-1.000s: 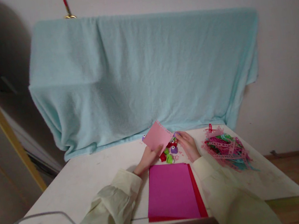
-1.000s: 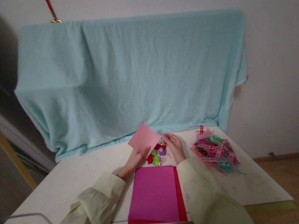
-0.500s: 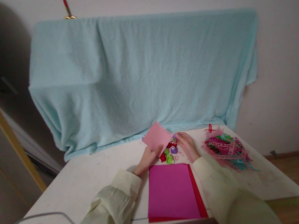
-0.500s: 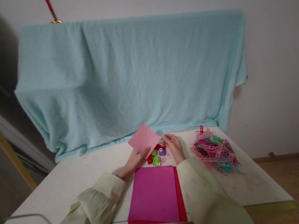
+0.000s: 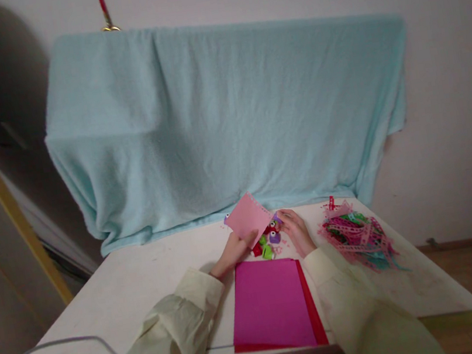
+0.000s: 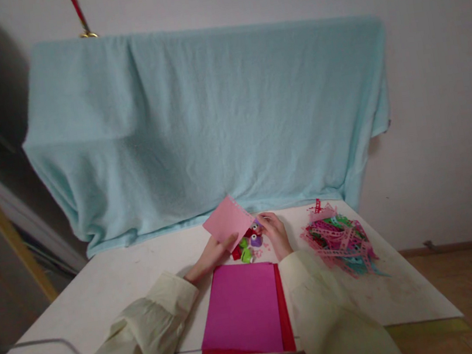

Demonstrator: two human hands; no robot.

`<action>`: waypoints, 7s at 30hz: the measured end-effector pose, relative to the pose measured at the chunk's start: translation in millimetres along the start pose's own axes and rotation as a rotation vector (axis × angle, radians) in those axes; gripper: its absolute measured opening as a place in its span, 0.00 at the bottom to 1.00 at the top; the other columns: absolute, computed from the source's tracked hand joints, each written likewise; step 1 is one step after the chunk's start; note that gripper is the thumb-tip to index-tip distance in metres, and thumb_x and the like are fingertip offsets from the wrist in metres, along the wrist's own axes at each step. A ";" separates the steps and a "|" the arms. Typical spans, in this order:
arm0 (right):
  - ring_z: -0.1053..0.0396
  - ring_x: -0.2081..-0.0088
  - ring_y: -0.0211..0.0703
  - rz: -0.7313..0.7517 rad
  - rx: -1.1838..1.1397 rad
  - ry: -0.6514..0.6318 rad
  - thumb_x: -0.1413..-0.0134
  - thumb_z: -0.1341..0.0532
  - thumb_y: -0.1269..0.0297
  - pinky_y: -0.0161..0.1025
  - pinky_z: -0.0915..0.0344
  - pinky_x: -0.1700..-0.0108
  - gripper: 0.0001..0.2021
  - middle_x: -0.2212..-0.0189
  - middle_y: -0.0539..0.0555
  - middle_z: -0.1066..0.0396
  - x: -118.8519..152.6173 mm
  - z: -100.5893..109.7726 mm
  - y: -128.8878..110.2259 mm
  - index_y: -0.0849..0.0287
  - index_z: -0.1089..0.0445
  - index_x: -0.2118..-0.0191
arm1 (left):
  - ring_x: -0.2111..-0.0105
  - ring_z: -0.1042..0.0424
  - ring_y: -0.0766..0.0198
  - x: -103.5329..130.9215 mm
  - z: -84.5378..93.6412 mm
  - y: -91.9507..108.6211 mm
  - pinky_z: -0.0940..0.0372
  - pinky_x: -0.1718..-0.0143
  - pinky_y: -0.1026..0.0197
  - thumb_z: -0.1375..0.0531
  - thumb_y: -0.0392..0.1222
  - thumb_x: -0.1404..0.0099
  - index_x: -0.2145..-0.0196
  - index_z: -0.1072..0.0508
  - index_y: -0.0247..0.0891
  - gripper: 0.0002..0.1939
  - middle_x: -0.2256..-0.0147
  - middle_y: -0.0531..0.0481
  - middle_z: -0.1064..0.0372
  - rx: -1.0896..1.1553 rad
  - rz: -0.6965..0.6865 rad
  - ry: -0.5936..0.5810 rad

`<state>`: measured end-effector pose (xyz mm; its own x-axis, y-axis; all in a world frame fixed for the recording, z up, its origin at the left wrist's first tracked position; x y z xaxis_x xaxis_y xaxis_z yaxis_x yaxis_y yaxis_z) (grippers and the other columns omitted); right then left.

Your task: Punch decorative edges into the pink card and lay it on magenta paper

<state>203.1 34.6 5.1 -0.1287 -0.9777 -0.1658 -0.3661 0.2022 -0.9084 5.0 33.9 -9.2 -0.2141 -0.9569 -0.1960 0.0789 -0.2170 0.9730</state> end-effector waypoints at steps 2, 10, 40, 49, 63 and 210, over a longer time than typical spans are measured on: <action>0.31 0.74 0.39 -0.003 -0.001 -0.004 0.56 0.31 0.55 0.39 0.33 0.67 0.16 0.71 0.49 0.27 -0.5 0.3 0.7 0.57 0.30 0.62 | 0.48 0.32 0.48 0.2 -0.2 -0.1 0.40 0.45 0.49 0.39 0.59 0.43 0.52 0.28 0.35 0.29 0.49 0.40 0.30 0.006 -0.006 0.000; 0.31 0.74 0.38 -0.009 -0.012 -0.029 0.54 0.32 0.56 0.39 0.33 0.66 0.15 0.70 0.49 0.27 -1.4 1.7 3.8 0.56 0.30 0.62 | 0.50 0.31 0.47 -0.9 0.1 -5.2 0.39 0.46 0.48 0.40 0.61 0.43 0.52 0.27 0.34 0.30 0.51 0.39 0.29 -0.048 -0.042 0.006; 0.31 0.74 0.39 -0.076 0.044 -0.120 0.52 0.33 0.55 0.37 0.37 0.67 0.15 0.72 0.50 0.27 -1.1 2.9 7.3 0.56 0.30 0.61 | 0.50 0.31 0.51 -2.5 1.2 -9.1 0.39 0.47 0.52 0.42 0.58 0.39 0.50 0.29 0.34 0.28 0.50 0.40 0.29 -0.073 -0.076 -0.018; 0.32 0.74 0.40 -0.087 0.059 -0.118 0.52 0.34 0.55 0.37 0.37 0.68 0.14 0.73 0.50 0.27 -1.3 3.5 6.9 0.57 0.30 0.61 | 0.51 0.30 0.50 -1.4 0.2 -5.9 0.38 0.47 0.51 0.41 0.59 0.41 0.52 0.28 0.33 0.28 0.51 0.40 0.28 -0.058 -0.077 -0.008; 0.31 0.74 0.40 -0.091 0.079 -0.100 0.55 0.33 0.52 0.38 0.37 0.66 0.16 0.71 0.51 0.26 0.8 1.8 5.2 0.56 0.28 0.62 | 0.49 0.32 0.49 -1.8 1.6 -7.0 0.39 0.46 0.50 0.41 0.59 0.41 0.49 0.29 0.33 0.30 0.49 0.39 0.30 -0.063 -0.045 -0.008; 0.35 0.77 0.36 -0.052 0.159 -0.203 0.58 0.30 0.56 0.35 0.40 0.73 0.17 0.76 0.49 0.28 4.0 -10.6 1.6 0.59 0.27 0.63 | 0.61 0.29 0.56 -0.5 4.4 13.8 0.37 0.56 0.57 0.46 0.49 0.35 0.61 0.25 0.38 0.15 0.61 0.45 0.26 -0.299 -0.227 0.074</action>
<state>192.2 31.6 7.1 0.0795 -0.9811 -0.1764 -0.2156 0.1559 -0.9640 1.9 32.2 4.8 -0.1890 -0.8870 -0.4213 0.3205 -0.4613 0.8273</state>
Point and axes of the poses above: each hand's wrist, its own x-axis away from the middle knuckle, its own z-axis out of the back of the hand, y = z × x, the point moved 2 cm from there along -x, towards the middle knuckle
